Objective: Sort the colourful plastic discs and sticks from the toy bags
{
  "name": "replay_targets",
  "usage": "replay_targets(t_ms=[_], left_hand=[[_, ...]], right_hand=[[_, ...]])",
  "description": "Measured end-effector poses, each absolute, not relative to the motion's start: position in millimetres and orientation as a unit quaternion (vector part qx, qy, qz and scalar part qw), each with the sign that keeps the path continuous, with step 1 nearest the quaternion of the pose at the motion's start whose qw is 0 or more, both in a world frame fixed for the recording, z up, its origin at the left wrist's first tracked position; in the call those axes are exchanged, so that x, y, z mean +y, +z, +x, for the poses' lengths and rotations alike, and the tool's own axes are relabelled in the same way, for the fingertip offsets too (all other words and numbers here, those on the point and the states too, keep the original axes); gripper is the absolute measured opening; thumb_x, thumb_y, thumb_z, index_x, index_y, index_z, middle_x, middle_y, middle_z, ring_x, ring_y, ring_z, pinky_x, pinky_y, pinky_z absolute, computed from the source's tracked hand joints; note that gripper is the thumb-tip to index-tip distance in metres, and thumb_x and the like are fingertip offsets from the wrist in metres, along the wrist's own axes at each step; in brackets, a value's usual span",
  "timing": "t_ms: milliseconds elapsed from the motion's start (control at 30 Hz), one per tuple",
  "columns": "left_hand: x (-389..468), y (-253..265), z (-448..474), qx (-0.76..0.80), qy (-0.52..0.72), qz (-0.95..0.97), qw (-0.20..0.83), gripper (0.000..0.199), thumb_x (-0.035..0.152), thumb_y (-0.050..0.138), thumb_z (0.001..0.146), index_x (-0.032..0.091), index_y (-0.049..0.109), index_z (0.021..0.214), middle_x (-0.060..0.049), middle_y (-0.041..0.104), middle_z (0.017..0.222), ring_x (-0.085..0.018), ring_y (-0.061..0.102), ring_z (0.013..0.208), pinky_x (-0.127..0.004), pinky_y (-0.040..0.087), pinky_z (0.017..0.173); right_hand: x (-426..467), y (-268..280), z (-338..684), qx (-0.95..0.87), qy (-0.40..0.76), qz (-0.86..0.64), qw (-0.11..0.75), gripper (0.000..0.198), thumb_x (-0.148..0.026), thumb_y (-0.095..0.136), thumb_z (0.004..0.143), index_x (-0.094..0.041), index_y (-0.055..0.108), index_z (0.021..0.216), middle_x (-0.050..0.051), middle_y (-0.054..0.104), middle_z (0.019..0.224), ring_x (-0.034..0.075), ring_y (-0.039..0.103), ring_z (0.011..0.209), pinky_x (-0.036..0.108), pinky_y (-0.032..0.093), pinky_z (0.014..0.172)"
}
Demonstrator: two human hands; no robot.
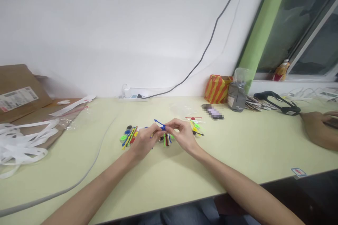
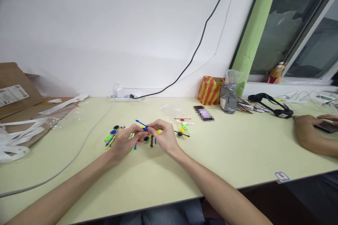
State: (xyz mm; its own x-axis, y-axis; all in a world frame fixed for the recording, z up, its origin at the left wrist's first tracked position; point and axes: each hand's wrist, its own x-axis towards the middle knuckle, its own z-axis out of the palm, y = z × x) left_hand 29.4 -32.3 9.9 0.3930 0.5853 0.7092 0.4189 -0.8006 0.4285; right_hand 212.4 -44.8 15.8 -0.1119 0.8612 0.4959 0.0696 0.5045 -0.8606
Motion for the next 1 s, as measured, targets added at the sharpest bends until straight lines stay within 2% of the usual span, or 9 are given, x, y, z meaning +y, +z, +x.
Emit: replay_targets(t_ms=[300, 600, 767, 1000], left_hand=[[-35.9, 12.7, 28.7, 0.319, 0.453, 0.822, 0.132, 0.018, 0.025, 0.054, 0.094, 0.02, 0.053, 0.077, 0.005, 0.062, 0.061, -0.007, 0.053, 0.049, -0.018, 0.042, 0.051], [-36.2, 7.5, 27.5, 0.312, 0.442, 0.826, 0.157, 0.013, 0.028, 0.05, 0.096, 0.021, 0.053, 0.085, 0.004, 0.063, 0.065, -0.01, 0.055, 0.055, -0.022, 0.045, 0.056], [-44.6, 12.2, 30.8, 0.32, 0.441, 0.828, 0.136, 0.014, 0.027, 0.049, 0.095, 0.021, 0.054, 0.083, 0.004, 0.062, 0.063, -0.01, 0.056, 0.053, -0.021, 0.044, 0.054], [-41.8, 13.1, 28.2, 0.31, 0.447, 0.829, 0.132, 0.012, 0.025, 0.048, 0.096, 0.022, 0.055, 0.087, 0.005, 0.063, 0.064, -0.01, 0.057, 0.052, -0.021, 0.045, 0.053]], right_hand=[[-41.4, 7.5, 210.2, -0.655, 0.341, -0.354, 0.573, 0.018, -0.034, 0.07, 0.08, -0.017, 0.073, 0.084, 0.006, 0.073, 0.08, 0.018, 0.067, 0.073, 0.031, 0.054, 0.073], [-43.5, 7.9, 206.1, -0.651, 0.349, -0.36, 0.57, 0.026, -0.044, 0.071, 0.078, -0.018, 0.073, 0.083, 0.006, 0.072, 0.077, 0.02, 0.066, 0.071, 0.033, 0.054, 0.07], [-46.3, 7.5, 204.1, -0.666, 0.362, -0.336, 0.559, 0.03, -0.049, 0.072, 0.077, -0.019, 0.071, 0.077, 0.005, 0.07, 0.075, 0.019, 0.064, 0.069, 0.033, 0.053, 0.068], [-45.8, 8.8, 204.9, -0.646, 0.384, -0.348, 0.561, 0.034, -0.052, 0.074, 0.077, -0.019, 0.073, 0.083, 0.006, 0.071, 0.079, 0.02, 0.065, 0.071, 0.035, 0.054, 0.071]])
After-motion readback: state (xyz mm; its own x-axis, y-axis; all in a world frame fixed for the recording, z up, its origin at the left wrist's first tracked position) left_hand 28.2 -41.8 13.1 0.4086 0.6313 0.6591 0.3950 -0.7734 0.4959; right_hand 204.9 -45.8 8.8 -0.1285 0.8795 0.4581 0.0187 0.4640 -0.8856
